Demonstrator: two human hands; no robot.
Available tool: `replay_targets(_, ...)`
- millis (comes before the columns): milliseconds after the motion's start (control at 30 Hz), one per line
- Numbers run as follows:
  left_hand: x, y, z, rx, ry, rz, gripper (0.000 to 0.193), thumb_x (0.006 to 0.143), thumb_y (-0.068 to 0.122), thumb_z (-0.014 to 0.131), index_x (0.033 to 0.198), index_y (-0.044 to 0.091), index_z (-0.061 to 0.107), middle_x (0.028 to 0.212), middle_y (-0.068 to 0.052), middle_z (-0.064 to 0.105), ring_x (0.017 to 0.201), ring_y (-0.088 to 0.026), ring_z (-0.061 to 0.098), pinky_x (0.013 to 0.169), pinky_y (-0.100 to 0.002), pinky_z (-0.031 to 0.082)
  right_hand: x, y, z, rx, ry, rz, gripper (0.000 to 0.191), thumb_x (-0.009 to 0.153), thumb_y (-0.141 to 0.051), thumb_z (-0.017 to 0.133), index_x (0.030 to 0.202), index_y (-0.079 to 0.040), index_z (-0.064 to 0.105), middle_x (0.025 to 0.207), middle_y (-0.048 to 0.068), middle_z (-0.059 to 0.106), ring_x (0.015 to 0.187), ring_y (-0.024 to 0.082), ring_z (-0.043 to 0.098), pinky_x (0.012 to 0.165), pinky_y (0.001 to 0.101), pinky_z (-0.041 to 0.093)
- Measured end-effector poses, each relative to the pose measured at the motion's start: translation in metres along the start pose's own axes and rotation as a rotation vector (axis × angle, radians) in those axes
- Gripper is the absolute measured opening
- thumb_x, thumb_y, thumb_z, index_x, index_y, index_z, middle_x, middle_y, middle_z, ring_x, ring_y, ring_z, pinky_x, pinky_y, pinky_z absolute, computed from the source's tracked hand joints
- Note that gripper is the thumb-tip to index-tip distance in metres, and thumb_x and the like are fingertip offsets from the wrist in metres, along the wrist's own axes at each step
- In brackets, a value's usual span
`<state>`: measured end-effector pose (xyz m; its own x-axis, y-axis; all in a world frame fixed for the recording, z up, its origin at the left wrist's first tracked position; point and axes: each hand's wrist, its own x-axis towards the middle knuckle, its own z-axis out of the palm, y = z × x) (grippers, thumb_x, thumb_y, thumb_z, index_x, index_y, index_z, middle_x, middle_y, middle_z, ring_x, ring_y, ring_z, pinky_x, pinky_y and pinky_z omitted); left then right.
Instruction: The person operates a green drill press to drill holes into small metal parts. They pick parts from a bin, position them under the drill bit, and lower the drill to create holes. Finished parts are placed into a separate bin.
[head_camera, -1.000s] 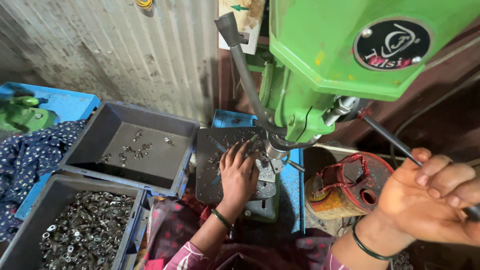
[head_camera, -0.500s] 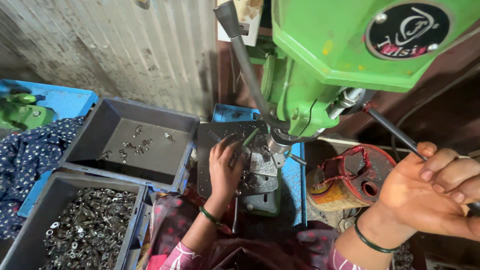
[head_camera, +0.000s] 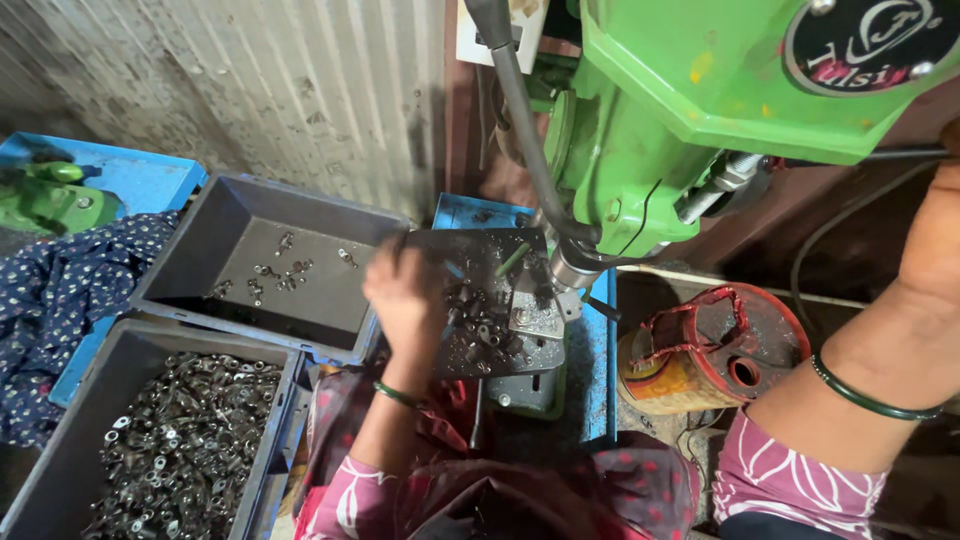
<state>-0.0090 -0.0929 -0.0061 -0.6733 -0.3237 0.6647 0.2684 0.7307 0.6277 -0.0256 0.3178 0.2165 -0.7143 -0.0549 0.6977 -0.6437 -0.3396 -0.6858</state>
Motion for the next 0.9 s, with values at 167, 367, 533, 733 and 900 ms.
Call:
replay_targets(167,-0.010,-0.007,-0.003,0.162,-0.095,0.009,0.044,0.076,0.015,0.074,0.119,0.009,0.069,0.135,-0.016,0.061,0.122,-0.040,0.054,0.096,-0.053,0.042,0.003,0.004,0.010,-0.005,0.008,0.009,0.048,0.096,-0.062,0.048,0.089,-0.015,0.043,0.077,-0.001,0.044,0.072,0.013,0.046,0.081,0.0305,0.045)
replay_targets(367,-0.012,-0.008,0.017,0.249,-0.324,0.019,0.032,0.079,0.022,0.078,0.109,0.015,0.074,0.129,-0.013,0.064,0.121,-0.038,0.055,0.099,-0.052,0.041,0.002,0.002,0.013,-0.017,0.026,-0.018,0.047,0.096,-0.062,0.048,0.089,-0.016,0.042,0.077,-0.001,0.043,0.071,0.013,0.045,0.080,0.0302,0.044)
replay_targets(533,-0.006,-0.009,0.016,0.256,-0.369,0.046,0.032,0.075,0.018,0.078,0.107,0.016,0.073,0.115,-0.010,0.068,0.113,-0.034,0.060,0.095,-0.050,0.044,0.003,-0.001,0.015,-0.024,0.035,-0.035,0.047,0.096,-0.062,0.048,0.088,-0.016,0.041,0.077,-0.001,0.042,0.070,0.013,0.044,0.080,0.0299,0.044)
replay_targets(733,0.002,-0.006,0.007,0.170,-0.410,0.016,0.033,0.077,0.018,0.080,0.106,0.009,0.067,0.098,-0.012,0.067,0.100,-0.037,0.064,0.084,-0.050,0.049,0.004,0.000,0.018,-0.021,0.051,-0.050,0.047,0.096,-0.062,0.048,0.088,-0.016,0.040,0.076,-0.001,0.040,0.070,0.013,0.042,0.079,0.0296,0.043)
replay_targets(900,-0.005,-0.005,0.007,-0.101,-0.229,-0.152,0.035,0.082,0.005,0.080,0.116,0.007,0.073,0.102,-0.015,0.067,0.089,-0.034,0.070,0.078,-0.042,0.058,0.004,0.000,0.020,-0.022,0.066,-0.068,0.047,0.096,-0.062,0.048,0.087,-0.017,0.039,0.076,-0.002,0.039,0.069,0.012,0.041,0.078,0.0294,0.043)
